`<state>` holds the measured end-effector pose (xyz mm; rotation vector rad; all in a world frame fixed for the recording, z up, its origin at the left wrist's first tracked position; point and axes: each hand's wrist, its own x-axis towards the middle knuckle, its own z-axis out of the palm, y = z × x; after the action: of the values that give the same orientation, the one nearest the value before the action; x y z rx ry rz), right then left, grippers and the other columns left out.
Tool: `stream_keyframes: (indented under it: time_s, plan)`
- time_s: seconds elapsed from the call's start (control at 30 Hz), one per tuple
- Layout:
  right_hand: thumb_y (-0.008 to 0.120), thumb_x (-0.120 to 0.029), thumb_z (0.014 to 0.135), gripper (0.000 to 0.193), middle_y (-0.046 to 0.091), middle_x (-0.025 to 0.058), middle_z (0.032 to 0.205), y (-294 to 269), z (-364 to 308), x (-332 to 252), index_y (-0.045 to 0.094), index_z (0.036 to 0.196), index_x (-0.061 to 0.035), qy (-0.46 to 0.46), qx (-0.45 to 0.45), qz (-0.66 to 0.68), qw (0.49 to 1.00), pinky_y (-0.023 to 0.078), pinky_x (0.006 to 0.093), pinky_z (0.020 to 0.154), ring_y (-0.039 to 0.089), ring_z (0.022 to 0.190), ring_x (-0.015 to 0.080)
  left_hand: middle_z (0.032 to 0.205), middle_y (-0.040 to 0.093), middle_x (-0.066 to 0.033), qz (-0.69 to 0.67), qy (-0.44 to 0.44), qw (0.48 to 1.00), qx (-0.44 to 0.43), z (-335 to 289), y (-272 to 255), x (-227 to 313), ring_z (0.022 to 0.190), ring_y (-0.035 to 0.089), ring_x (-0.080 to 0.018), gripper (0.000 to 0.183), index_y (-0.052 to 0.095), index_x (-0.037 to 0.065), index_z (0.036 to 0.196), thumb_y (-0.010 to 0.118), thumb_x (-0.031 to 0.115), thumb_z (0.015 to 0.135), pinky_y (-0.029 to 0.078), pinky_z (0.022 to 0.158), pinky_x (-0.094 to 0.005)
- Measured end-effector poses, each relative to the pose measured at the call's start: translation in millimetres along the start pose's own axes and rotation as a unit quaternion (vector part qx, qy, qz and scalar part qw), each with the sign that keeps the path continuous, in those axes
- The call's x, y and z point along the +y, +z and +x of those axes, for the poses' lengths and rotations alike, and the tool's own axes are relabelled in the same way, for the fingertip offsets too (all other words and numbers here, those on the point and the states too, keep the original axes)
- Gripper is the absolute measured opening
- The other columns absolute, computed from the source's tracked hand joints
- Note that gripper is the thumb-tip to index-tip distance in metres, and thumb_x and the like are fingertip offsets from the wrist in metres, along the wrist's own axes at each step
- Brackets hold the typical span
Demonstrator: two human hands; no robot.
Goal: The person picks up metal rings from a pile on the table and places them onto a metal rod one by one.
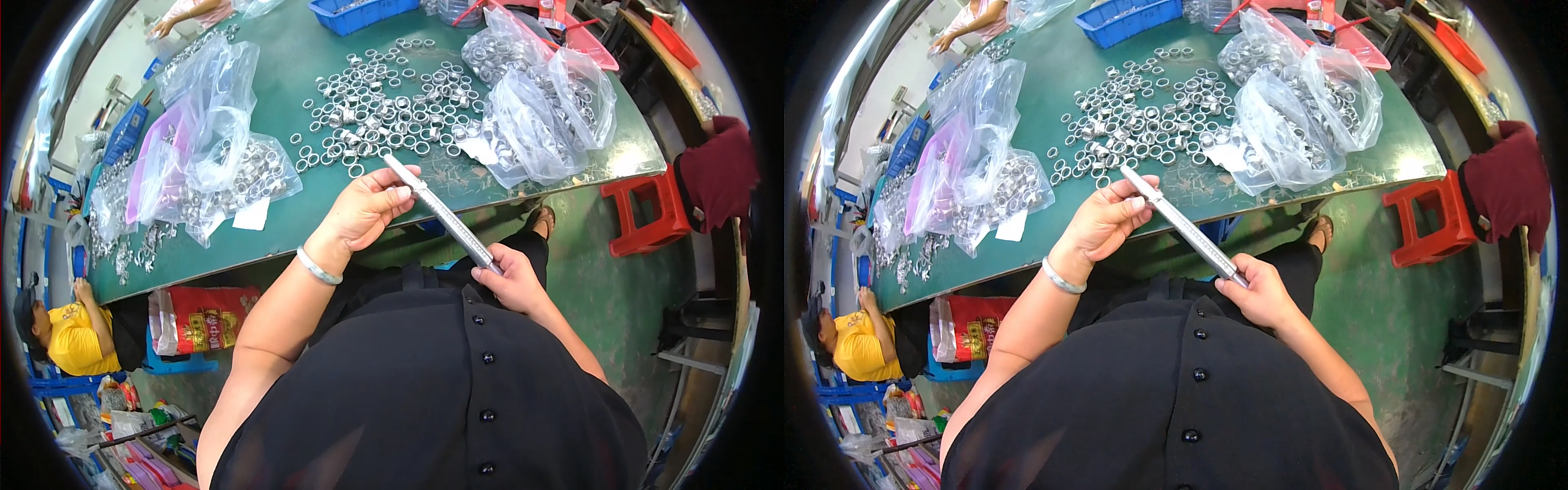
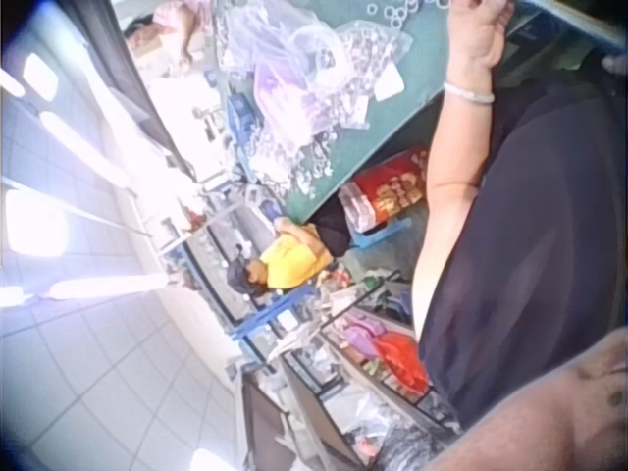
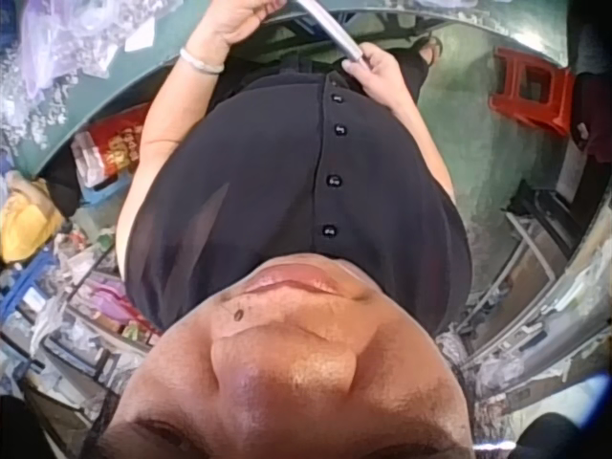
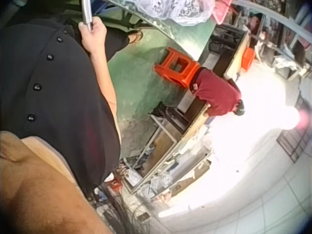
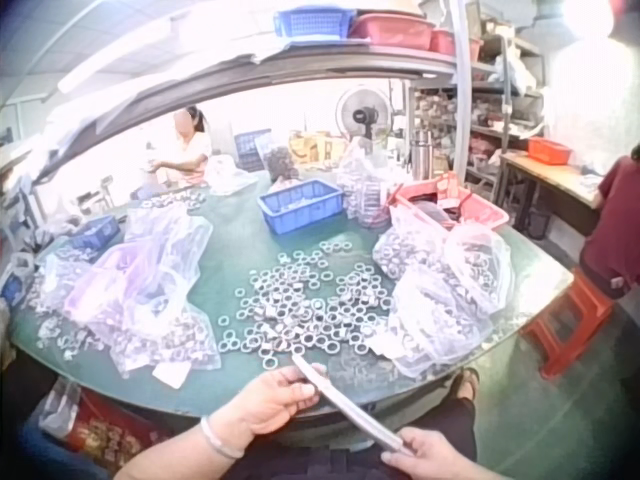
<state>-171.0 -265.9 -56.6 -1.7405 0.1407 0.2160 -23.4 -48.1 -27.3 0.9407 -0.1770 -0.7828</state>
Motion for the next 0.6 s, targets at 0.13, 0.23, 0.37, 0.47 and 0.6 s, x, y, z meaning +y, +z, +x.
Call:
stream_keyframes:
  time_s: [0.13, 0.23, 0.37, 0.47, 0.6]
  plan:
    - [0.062, -0.01, 0.075, 0.013, 0.044, 0.0002, 0.058, -0.2, -0.1, 1.7, 0.052, 0.075, -0.0019, -0.034, 0.018, -0.05, 0.998, 0.034, 0.0234, 0.05, 0.039, 0.054, 0.0069, 0.096, 0.06, -0.0044, 0.022, -0.001, 1.0, 0.004, 0.6, 4.5, -4.5, 0.09, 0.056, -0.013, 0.031, 0.055, 0.001, 0.111, 0.059, 0.0, 0.08, 0.045, 0.08, -0.0245]
    - [0.062, -0.01, 0.074, 0.013, 0.046, 0.0044, 0.057, 0.5, -0.1, -1.8, 0.052, 0.075, -0.0015, -0.068, 0.039, -0.084, 0.993, 0.036, 0.0254, 0.05, 0.043, 0.052, 0.0101, 0.096, 0.058, -0.0041, 0.04, -0.005, 0.999, 0.014, -0.1, 8.7, -7.3, 0.09, 0.055, -0.0123, 0.033, 0.053, 0.001, 0.112, 0.059, -0.002, 0.08, 0.045, 0.079, -0.0236]
    - [0.063, -0.01, 0.074, 0.014, 0.049, 0.0074, 0.059, 0.4, -0.6, -6.1, 0.052, 0.075, -0.0012, -0.104, 0.059, -0.125, 0.985, 0.038, 0.0269, 0.05, 0.047, 0.052, 0.014, 0.098, 0.057, -0.0048, 0.044, 0.033, 0.998, 0.007, -4.4, 17.3, -12.7, 0.091, 0.054, -0.0116, 0.044, 0.045, 0.002, 0.121, 0.058, -0.003, 0.079, 0.044, 0.079, -0.023]
    - [0.063, -0.009, 0.074, 0.013, 0.05, 0.0083, 0.059, 0.7, -0.7, -8.2, 0.052, 0.075, -0.0013, -0.13, 0.068, -0.144, 0.979, 0.039, 0.0274, 0.049, 0.048, 0.051, 0.0159, 0.1, 0.056, -0.0053, 0.049, 0.063, 0.997, -0.006, -6.6, 20.0, -12.5, 0.093, 0.054, -0.0118, 0.053, 0.038, 0.003, 0.126, 0.059, -0.003, 0.078, 0.044, 0.081, -0.0234]
    - [0.063, -0.009, 0.073, 0.013, 0.05, 0.0083, 0.059, 1.1, -0.3, -7.7, 0.052, 0.075, -0.0014, -0.143, 0.071, -0.146, 0.976, 0.038, 0.0273, 0.048, 0.049, 0.05, 0.0162, 0.1, 0.055, -0.0053, 0.053, 0.077, 0.995, -0.025, -6.7, 18.2, -13.0, 0.094, 0.054, -0.0124, 0.058, 0.035, 0.004, 0.128, 0.061, -0.002, 0.077, 0.043, 0.083, -0.0241]
